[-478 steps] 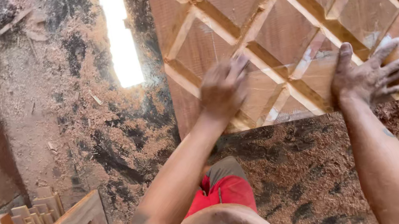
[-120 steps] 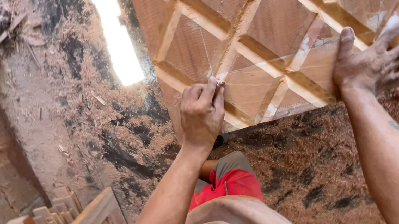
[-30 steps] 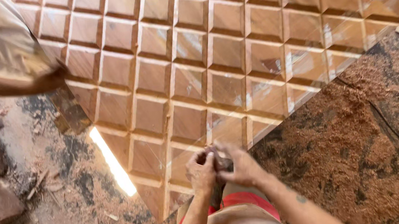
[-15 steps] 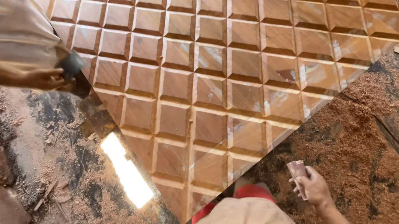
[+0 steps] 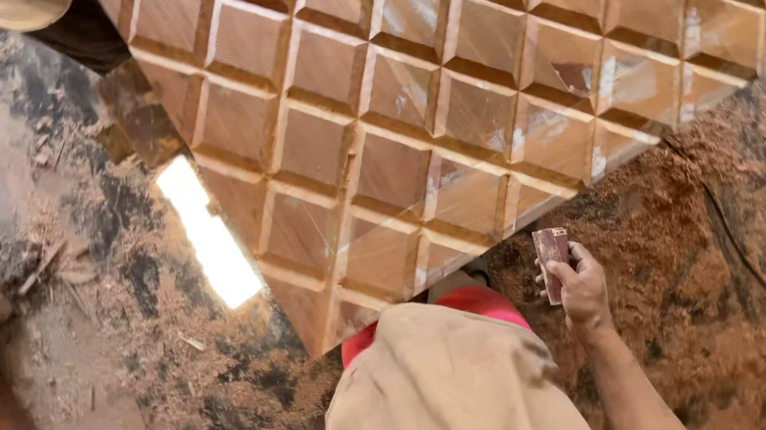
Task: The person sands the surface of a large wooden panel featuring a geometric diamond pattern using a sanding block. They systematically rub the block across the raised edges and flat surfaces to smooth the wood, generating sawdust.
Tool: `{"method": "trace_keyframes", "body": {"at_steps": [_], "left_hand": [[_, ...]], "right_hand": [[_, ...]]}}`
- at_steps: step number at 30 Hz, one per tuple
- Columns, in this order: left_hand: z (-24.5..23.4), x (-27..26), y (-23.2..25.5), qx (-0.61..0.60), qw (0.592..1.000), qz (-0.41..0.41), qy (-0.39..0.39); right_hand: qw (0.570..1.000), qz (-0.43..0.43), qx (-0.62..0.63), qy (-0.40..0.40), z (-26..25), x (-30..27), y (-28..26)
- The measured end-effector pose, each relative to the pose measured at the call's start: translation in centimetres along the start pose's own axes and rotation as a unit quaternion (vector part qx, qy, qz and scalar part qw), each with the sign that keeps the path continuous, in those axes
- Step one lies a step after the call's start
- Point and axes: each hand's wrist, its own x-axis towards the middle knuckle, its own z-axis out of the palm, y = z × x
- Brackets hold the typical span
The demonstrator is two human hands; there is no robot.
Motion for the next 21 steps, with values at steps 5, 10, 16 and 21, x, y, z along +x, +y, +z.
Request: {"method": "trace_keyframes", "body": {"at_steps": [5,10,16,21], "left_hand": [[2.6,2.8,3.9,0.005,0.999,-0.033,0.021],[2.7,8.1,10.2,0.071,0.996,-0.051,0.027],[6.1,12.6,6.9,0.171,0.956,-0.145,0.188],[10.1,13.2,6.0,0.224,0.956,-0.169,0.081]], "right_hand": [[0.997,-0.003,-0.074,-0.030,-2.9,3.4,-2.8],[0.997,0.002,-0.002,-0.081,-7.6,7.3,-2.6],[0.988,0.008,-0.079,-0.135,-14.0,11.1,-1.8],[0.973,0.019,-0.193,-0.122,-16.4,13.0,-4.0]]}}
